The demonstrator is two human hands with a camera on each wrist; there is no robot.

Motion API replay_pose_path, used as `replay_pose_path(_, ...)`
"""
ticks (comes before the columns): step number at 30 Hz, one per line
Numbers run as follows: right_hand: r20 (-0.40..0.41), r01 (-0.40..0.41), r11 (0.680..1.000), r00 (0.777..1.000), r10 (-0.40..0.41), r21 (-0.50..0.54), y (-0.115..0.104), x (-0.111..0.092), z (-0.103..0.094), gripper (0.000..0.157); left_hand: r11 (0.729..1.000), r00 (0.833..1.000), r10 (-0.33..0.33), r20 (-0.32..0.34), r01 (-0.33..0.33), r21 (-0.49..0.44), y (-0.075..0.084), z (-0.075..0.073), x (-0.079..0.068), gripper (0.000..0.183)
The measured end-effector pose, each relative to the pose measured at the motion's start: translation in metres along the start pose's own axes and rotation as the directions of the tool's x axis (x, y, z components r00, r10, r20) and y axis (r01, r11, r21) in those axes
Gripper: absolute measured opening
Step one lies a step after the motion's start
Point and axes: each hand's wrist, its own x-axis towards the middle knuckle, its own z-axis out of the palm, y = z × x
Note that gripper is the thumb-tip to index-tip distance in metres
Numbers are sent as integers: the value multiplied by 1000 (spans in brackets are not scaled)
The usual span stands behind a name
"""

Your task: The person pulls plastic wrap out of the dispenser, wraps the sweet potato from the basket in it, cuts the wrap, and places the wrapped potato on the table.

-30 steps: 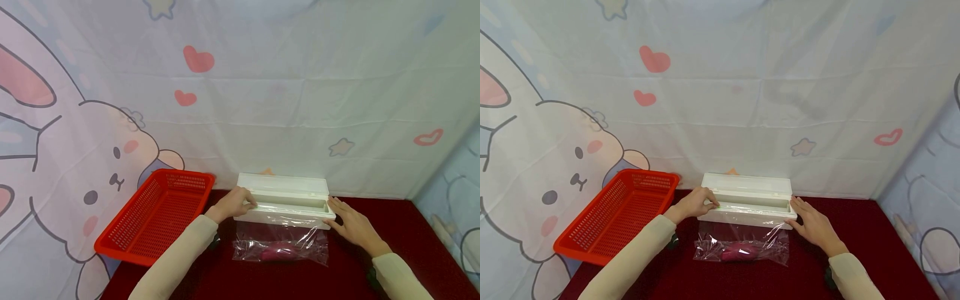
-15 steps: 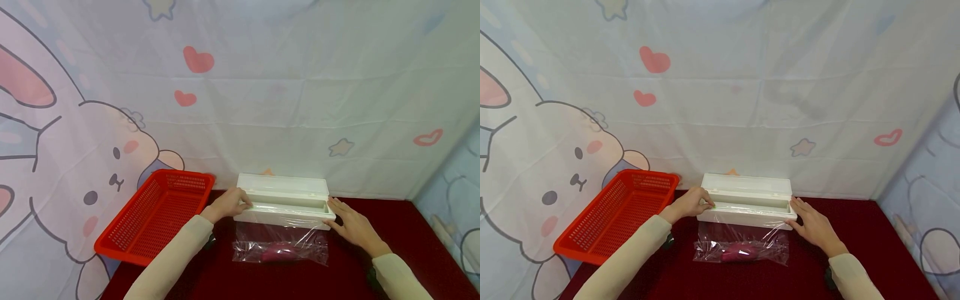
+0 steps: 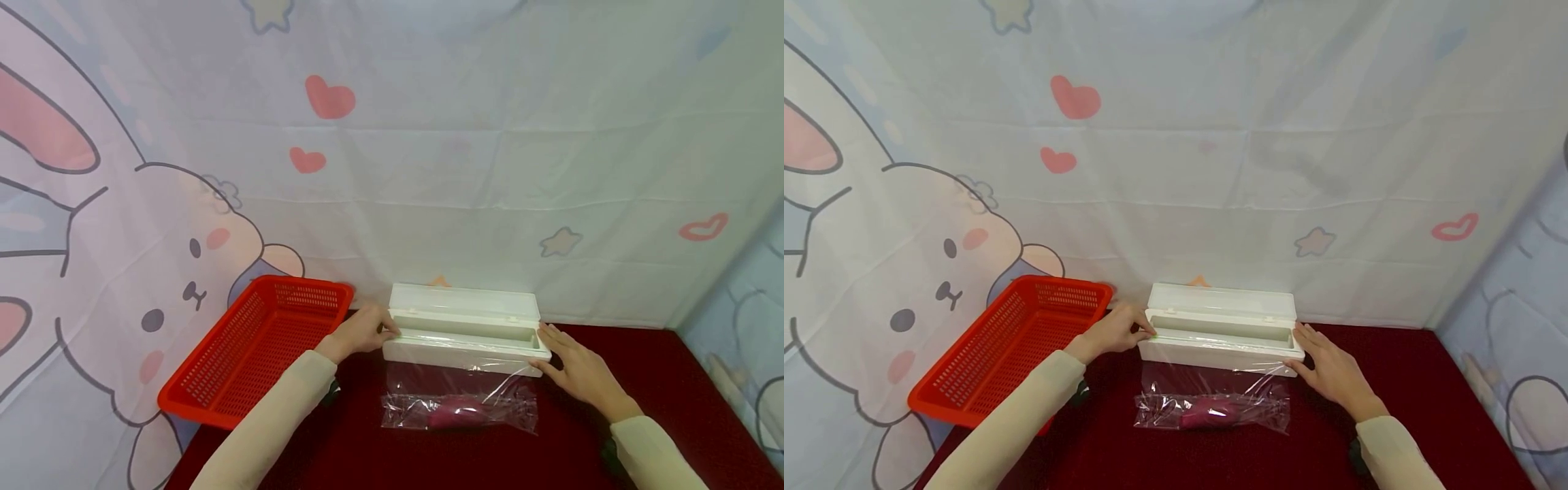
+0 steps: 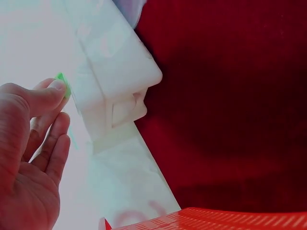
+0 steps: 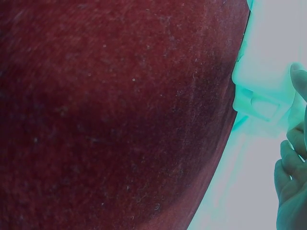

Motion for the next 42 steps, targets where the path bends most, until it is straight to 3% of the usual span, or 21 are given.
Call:
replay_pose_path(9, -16, 17, 1000, 1000, -17, -3, 1, -1, 2, 78, 999, 999, 41, -5, -41, 0, -2, -2, -1, 12)
replay_pose_path(16, -10, 10, 1000, 1000, -10, 0, 0, -1, 1, 78, 995, 999, 26, -29, -23, 93, -9, -5, -8, 12)
replay_pose_path(22, -20, 10, 1000, 1000, -10, -2, 0, 0, 2, 78, 997, 1000, 11, -19, -9, 82, -8, -11, -12, 13)
replay_pose_path(34, 47, -63, 996, 997, 59, 68, -2, -1, 0, 82, 998, 1000, -16, -26, 17, 67, -6, -11, -11, 14)
replay_pose_path(42, 31, -77, 992, 997, 74, 104, -6, 0, 0, 83, 998, 999, -36, -25, 37, 57, -5, -10, -12, 14)
